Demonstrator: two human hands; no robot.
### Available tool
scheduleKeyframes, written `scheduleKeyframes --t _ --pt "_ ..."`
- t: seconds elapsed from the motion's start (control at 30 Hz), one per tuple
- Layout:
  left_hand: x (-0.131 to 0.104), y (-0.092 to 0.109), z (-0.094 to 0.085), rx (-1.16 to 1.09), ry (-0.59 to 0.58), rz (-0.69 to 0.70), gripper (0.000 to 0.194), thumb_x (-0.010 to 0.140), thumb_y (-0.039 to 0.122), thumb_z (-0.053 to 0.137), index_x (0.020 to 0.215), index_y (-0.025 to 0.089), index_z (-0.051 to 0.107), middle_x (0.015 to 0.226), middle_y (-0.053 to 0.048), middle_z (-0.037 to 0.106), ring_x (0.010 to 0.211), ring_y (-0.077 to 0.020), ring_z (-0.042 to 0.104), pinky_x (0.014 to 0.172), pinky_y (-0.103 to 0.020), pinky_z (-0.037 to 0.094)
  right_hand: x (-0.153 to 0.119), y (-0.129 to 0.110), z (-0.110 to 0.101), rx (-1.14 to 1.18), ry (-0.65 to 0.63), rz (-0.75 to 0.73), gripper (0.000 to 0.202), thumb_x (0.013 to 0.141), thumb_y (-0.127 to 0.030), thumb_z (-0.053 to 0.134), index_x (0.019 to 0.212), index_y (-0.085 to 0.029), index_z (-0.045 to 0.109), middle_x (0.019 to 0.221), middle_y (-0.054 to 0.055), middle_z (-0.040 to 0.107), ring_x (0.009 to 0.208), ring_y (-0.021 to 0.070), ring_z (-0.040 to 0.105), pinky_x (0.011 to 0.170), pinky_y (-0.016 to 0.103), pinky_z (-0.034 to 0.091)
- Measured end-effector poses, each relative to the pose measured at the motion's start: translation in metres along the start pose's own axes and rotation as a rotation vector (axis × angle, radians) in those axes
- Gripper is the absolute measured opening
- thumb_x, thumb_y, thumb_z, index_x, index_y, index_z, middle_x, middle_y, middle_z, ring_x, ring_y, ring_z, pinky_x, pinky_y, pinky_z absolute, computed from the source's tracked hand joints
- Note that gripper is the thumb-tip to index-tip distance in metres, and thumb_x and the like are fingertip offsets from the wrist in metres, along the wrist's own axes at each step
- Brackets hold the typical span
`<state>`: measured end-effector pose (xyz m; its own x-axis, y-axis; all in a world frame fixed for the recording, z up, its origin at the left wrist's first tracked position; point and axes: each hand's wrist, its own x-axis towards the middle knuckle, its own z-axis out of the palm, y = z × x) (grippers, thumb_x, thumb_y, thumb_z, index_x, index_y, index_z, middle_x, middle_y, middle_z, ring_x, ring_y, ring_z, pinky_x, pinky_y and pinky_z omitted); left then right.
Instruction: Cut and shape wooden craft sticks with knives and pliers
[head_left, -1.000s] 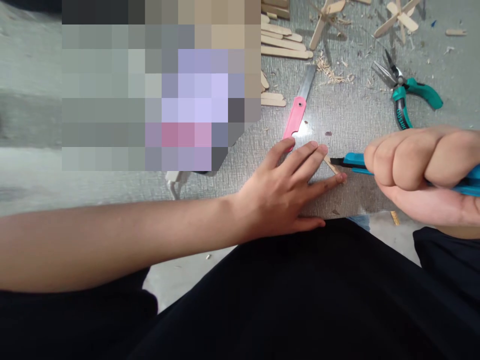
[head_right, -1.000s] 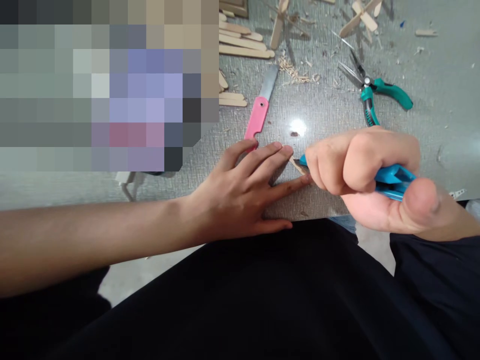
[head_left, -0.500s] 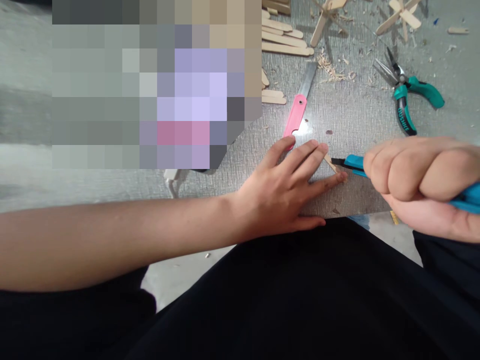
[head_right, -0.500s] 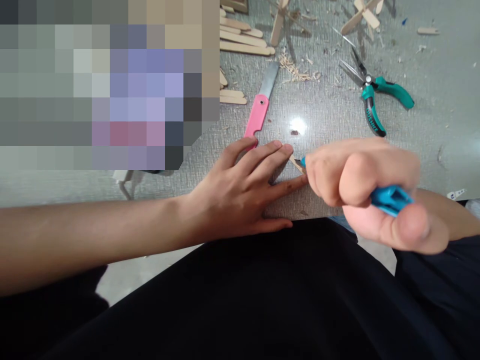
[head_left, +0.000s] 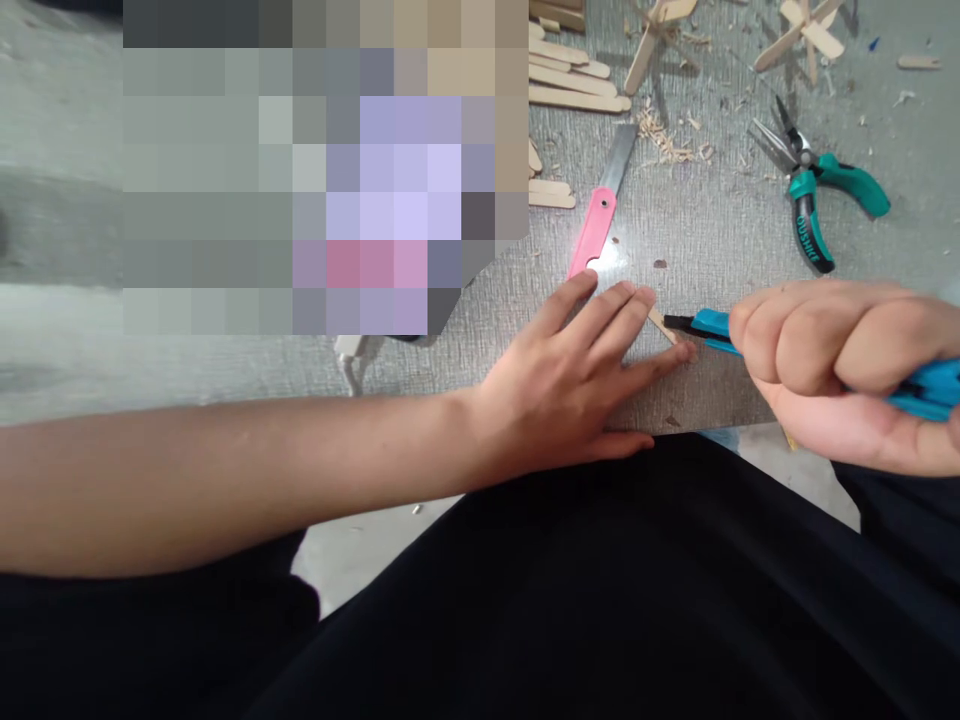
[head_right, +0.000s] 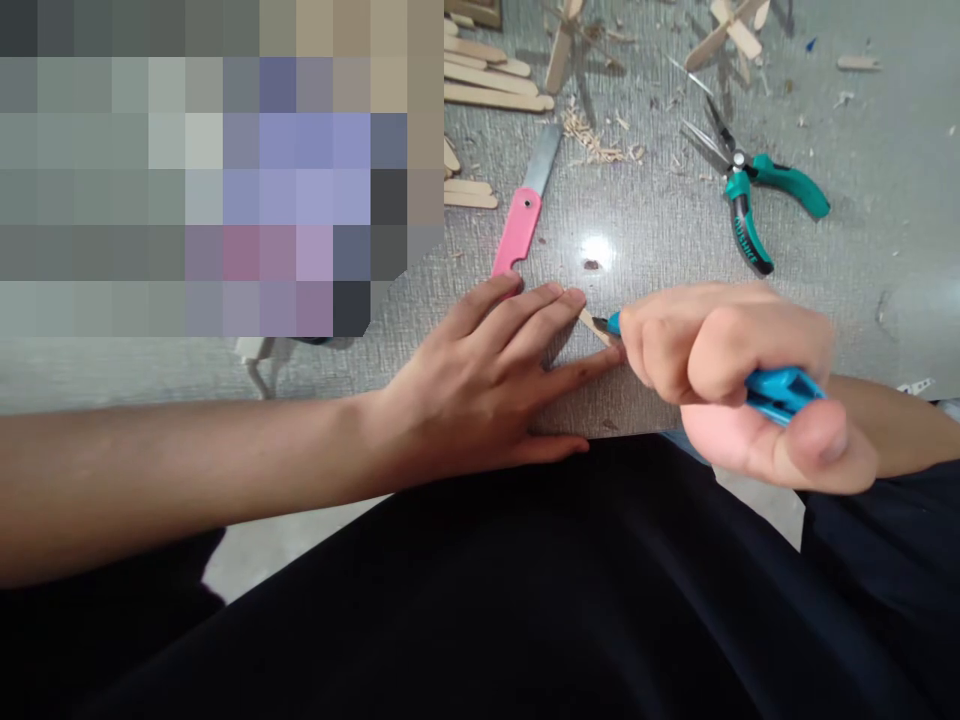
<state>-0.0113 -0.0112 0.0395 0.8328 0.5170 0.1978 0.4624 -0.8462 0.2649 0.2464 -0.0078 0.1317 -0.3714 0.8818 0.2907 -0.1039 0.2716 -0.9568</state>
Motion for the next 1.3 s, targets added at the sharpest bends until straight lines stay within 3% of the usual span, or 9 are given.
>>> scheduleKeyframes --t 0.2,0.4,0.53,0.63,0.77,0.9,1.13,1.3 --pt "0.001 0.006 -0.004 -0.003 -0.041 -0.025 0.108 0.097 0.076 0.088 0.187 0.031 0.048 0.185 -0.019 0.056 0.171 -0.0468 0.053 0.146 -0.074 0.042 0.019 -0.004 -0.016 0.039 -0.037 0.162 0.068 0.124 -0.065 0.046 0.073 -0.024 0.028 0.057 -0.006 0.021 0.051 0.0137 0.018 0.062 0.039 0.032" --pt "-0.001 0.016 -0.007 0.003 -0.05 -0.045 0.106 0.101 0.068 0.088 0.188 0.024 0.046 0.192 -0.026 0.048 0.175 -0.053 0.052 0.143 -0.072 0.047 0.03 0.006 -0.024 -0.033 0.13 0.228 0.073 0.119 -0.072 0.056 0.071 -0.025 0.028 0.058 -0.004 0.017 0.052 0.0162 0.016 0.06 0.042 0.03" --pt "-0.002 0.016 -0.007 0.048 -0.059 -0.005 0.106 0.103 0.071 0.086 0.187 0.02 0.048 0.188 -0.034 0.05 0.173 -0.056 0.054 0.137 -0.072 0.054 0.038 0.015 -0.023 -0.042 0.203 0.23 0.08 0.106 -0.088 0.06 0.071 -0.026 0.024 0.059 -0.003 0.013 0.053 0.0179 0.017 0.06 0.044 0.027" --pt "-0.002 0.014 -0.007 0.049 -0.078 0.001 0.107 0.102 0.072 0.087 0.187 0.019 0.049 0.188 -0.035 0.049 0.174 -0.0575 0.054 0.137 -0.073 0.054 0.042 0.023 -0.025 -0.044 0.324 0.325 0.085 0.091 -0.095 0.069 0.068 -0.027 0.022 0.06 -0.003 0.011 0.055 0.019 0.019 0.061 0.045 0.029" --pt "-0.003 0.013 -0.004 0.03 -0.071 -0.009 0.114 0.1 0.076 0.088 0.189 0.021 0.044 0.192 -0.033 0.044 0.176 -0.0573 0.051 0.139 -0.074 0.051 0.042 0.032 -0.033 0.037 0.388 0.359 0.078 0.076 -0.071 0.086 0.067 -0.027 0.021 0.063 -0.003 0.013 0.059 0.019 0.022 0.063 0.043 0.033" --pt "-0.005 0.013 -0.004 0.035 -0.076 -0.006 0.112 0.101 0.076 0.087 0.19 0.022 0.044 0.192 -0.033 0.044 0.176 -0.0571 0.051 0.14 -0.074 0.05 0.038 0.038 -0.037 0.131 0.39 0.369 0.068 0.087 -0.056 0.08 0.07 -0.026 0.022 0.066 -0.003 0.018 0.061 0.0195 0.028 0.067 0.042 0.038" --pt "-0.003 0.013 -0.008 0.013 -0.089 -0.007 0.109 0.102 0.071 0.089 0.189 0.021 0.046 0.193 -0.033 0.042 0.175 -0.0582 0.051 0.14 -0.076 0.05 0.033 0.049 -0.036 0.188 0.417 0.29 0.059 0.102 -0.047 0.07 0.078 -0.028 0.02 0.072 -0.004 0.016 0.066 0.0208 0.026 0.071 0.042 0.036" --pt "-0.002 0.012 -0.008 -0.014 -0.091 -0.008 0.105 0.103 0.07 0.088 0.187 0.021 0.049 0.193 -0.033 0.043 0.175 -0.0584 0.05 0.14 -0.076 0.05 0.036 0.052 -0.031 0.18 0.526 0.337 0.068 0.091 -0.049 0.08 0.081 -0.027 0.016 0.075 -0.004 0.019 0.069 0.0203 0.031 0.073 0.041 0.038"
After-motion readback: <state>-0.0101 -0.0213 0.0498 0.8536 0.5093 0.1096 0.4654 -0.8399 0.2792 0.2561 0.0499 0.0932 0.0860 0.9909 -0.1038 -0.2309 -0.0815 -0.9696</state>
